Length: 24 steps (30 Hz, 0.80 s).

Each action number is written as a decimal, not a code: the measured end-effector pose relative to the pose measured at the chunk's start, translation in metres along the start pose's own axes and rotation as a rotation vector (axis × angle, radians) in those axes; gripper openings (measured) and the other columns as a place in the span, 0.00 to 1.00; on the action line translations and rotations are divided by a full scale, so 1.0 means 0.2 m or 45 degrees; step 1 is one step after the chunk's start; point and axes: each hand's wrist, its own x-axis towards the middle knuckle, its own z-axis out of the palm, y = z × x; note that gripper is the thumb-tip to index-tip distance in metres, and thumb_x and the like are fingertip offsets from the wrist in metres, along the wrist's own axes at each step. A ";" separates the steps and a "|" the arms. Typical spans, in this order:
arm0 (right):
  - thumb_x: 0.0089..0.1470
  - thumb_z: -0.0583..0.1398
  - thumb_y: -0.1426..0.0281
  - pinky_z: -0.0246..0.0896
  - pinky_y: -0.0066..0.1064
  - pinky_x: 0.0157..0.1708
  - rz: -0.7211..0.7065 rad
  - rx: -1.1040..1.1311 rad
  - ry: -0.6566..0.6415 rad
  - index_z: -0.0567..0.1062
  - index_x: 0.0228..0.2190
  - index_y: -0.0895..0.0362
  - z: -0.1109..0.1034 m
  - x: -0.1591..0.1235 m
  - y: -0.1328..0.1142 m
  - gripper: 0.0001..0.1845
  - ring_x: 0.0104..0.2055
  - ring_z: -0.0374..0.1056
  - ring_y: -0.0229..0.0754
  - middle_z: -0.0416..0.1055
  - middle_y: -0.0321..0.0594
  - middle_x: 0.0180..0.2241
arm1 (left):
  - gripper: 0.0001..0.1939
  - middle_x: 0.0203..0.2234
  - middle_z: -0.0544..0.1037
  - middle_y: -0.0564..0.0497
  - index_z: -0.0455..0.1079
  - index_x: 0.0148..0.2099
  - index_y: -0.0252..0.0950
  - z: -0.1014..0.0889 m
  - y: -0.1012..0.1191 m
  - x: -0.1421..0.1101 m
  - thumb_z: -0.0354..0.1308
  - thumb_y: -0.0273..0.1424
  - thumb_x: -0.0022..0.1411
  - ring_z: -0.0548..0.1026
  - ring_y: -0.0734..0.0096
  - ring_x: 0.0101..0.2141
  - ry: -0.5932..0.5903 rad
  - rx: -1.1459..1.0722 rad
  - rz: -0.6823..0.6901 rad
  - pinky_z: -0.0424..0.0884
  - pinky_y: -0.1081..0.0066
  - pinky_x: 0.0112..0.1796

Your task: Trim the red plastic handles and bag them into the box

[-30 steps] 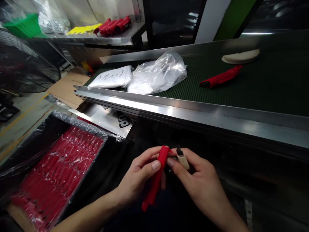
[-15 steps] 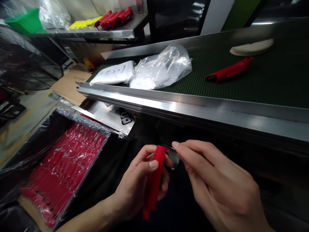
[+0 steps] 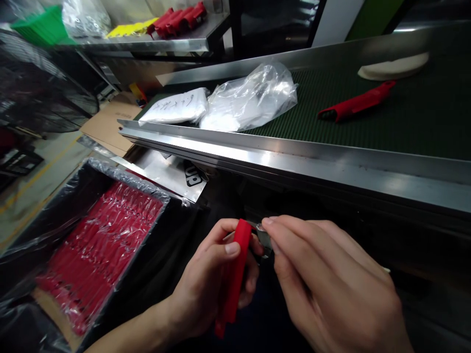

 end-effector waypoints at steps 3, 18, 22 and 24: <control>0.58 0.59 0.78 0.69 0.37 0.44 -0.048 -0.016 -0.001 0.75 0.46 0.59 -0.01 -0.02 0.02 0.14 0.45 0.71 0.41 0.74 0.39 0.44 | 0.15 0.37 0.74 0.49 0.63 0.44 0.36 0.00 -0.01 0.00 0.60 0.35 0.58 0.70 0.77 0.22 0.004 0.007 -0.013 0.66 0.80 0.18; 0.60 0.58 0.76 0.65 0.37 0.44 -0.109 -0.173 -0.087 0.73 0.51 0.55 -0.03 -0.08 0.06 0.18 0.46 0.70 0.42 0.73 0.38 0.47 | 0.14 0.35 0.73 0.49 0.64 0.44 0.35 0.03 -0.01 0.01 0.59 0.36 0.58 0.69 0.78 0.21 0.066 0.109 -0.061 0.65 0.81 0.18; 0.56 0.60 0.78 0.66 0.36 0.44 -0.210 -0.166 -0.114 0.72 0.53 0.56 -0.05 -0.09 0.10 0.23 0.47 0.70 0.43 0.72 0.40 0.50 | 0.14 0.34 0.73 0.48 0.64 0.43 0.36 0.02 -0.02 0.02 0.59 0.37 0.58 0.69 0.77 0.21 0.026 0.113 -0.066 0.64 0.81 0.17; 0.56 0.59 0.78 0.66 0.37 0.44 -0.168 -0.176 -0.072 0.72 0.53 0.55 -0.05 -0.09 0.10 0.23 0.47 0.70 0.44 0.72 0.41 0.50 | 0.14 0.34 0.74 0.48 0.64 0.43 0.36 0.02 -0.02 0.02 0.59 0.37 0.58 0.69 0.77 0.21 0.016 0.101 -0.049 0.64 0.80 0.17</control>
